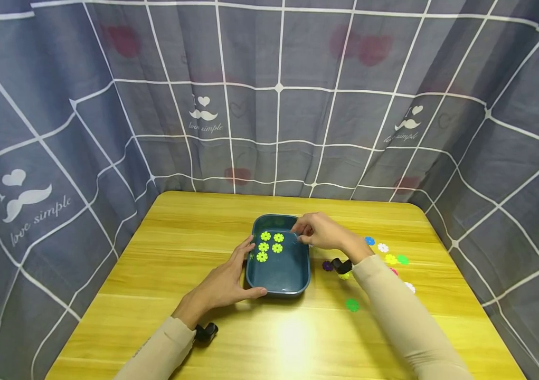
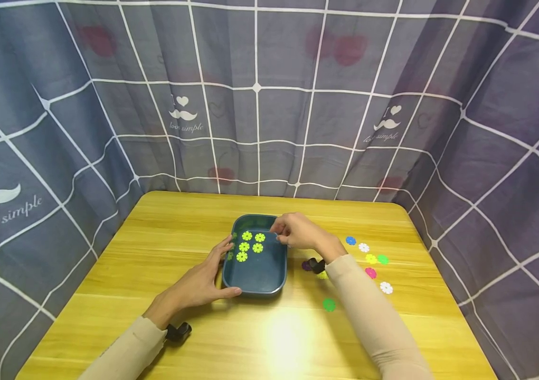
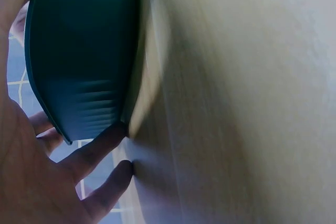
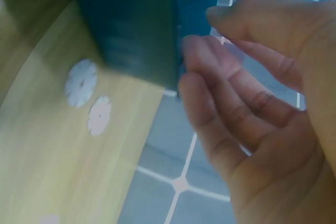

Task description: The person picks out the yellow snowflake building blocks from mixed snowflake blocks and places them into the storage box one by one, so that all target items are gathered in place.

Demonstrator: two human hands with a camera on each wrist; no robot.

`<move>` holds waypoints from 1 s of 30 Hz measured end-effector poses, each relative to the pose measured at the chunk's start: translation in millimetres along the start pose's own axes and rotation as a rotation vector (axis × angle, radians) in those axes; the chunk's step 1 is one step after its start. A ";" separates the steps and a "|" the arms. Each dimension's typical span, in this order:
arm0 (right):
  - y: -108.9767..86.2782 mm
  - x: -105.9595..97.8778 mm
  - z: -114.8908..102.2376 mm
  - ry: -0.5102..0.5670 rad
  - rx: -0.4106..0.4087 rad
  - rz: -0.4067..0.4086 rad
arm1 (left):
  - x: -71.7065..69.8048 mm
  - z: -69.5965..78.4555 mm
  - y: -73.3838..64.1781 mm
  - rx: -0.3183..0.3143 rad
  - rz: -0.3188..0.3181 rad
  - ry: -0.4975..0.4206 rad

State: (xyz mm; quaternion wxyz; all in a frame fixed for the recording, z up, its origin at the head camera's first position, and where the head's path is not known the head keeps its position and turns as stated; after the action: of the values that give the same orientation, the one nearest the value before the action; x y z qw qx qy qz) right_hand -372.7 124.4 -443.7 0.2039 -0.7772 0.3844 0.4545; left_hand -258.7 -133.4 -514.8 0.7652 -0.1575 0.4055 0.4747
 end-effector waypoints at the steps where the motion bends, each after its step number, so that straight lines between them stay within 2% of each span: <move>1: -2.2 -2.5 2.8 -0.001 0.001 0.016 | 0.1 -0.5 0.4 0.002 0.002 0.003; 14: -33.0 -27.1 36.4 -0.004 0.049 0.144 | 2.3 -0.3 -0.5 0.009 0.004 0.020; 21: -43.6 -30.5 61.4 -0.018 0.106 0.168 | 1.5 -1.5 -1.6 0.009 0.006 0.022; 30: -52.2 -31.3 83.5 -0.040 0.157 0.189 | 0.7 -2.7 -1.8 0.005 0.000 0.022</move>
State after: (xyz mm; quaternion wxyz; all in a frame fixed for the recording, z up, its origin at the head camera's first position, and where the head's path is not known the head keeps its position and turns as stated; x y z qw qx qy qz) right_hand -386.9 225.4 -460.4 0.2282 -0.7100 0.4861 0.4555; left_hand -258.3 -135.6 -517.3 0.7612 -0.1607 0.4150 0.4717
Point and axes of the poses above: each hand's wrist, its own y-axis towards the middle knuckle, its own x-axis out of the palm, z = x × y, the point moved 7 cm from there along y, towards the middle knuckle, and after that the axes turned 7 degrees about x, right-handed, at the moved point
